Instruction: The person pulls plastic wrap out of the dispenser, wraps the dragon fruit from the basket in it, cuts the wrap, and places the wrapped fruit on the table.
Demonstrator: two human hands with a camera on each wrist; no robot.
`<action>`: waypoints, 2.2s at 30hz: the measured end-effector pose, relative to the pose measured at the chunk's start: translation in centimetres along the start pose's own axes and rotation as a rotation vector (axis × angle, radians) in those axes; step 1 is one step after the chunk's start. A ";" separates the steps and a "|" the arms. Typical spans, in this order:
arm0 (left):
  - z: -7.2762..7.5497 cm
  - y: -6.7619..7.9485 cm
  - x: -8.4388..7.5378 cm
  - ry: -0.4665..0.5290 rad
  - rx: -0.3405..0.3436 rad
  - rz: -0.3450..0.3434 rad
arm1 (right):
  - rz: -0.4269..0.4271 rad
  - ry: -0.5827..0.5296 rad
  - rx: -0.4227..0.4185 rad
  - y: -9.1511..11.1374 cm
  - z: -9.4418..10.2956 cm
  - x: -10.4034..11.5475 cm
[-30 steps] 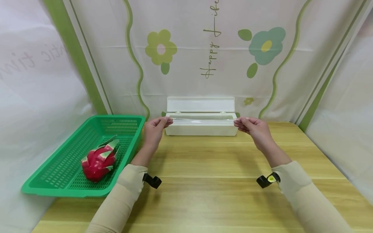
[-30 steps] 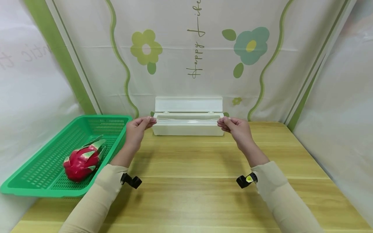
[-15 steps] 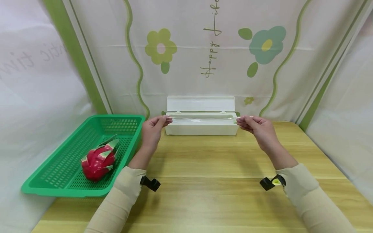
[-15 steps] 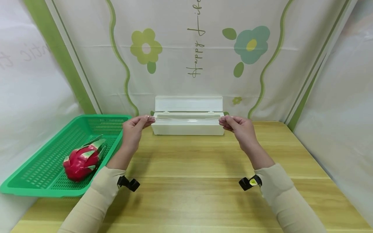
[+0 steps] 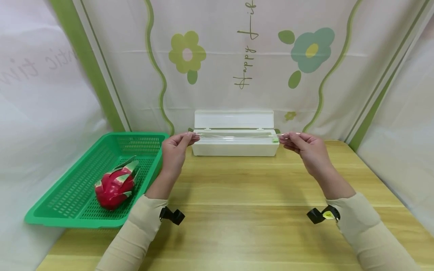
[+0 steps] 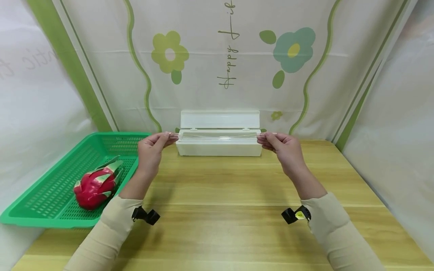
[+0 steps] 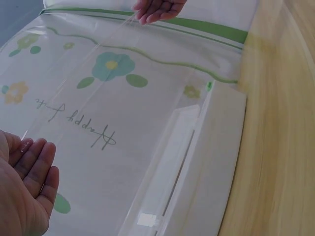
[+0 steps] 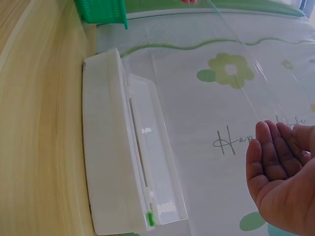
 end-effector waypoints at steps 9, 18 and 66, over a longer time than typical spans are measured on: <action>0.3 0.6 -1.1 -0.014 0.000 -0.018 | 0.010 0.047 -0.005 0.8 -0.3 1.0; 0.6 1.1 -2.4 -0.034 0.009 -0.048 | 0.036 0.008 0.003 1.8 -0.8 2.2; 3.4 5.5 -7.1 -0.520 0.146 -0.153 | 0.140 0.522 0.039 7.2 -2.2 5.5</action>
Point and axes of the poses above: each hand's wrist, its own y-axis away from the middle knuckle, its own z-axis out of the back of the hand, x = y × z, the point moved 3 cm from there along -y, towards the middle knuckle, and after that the axes turned 9 degrees about -y, right-handed, at the moved point
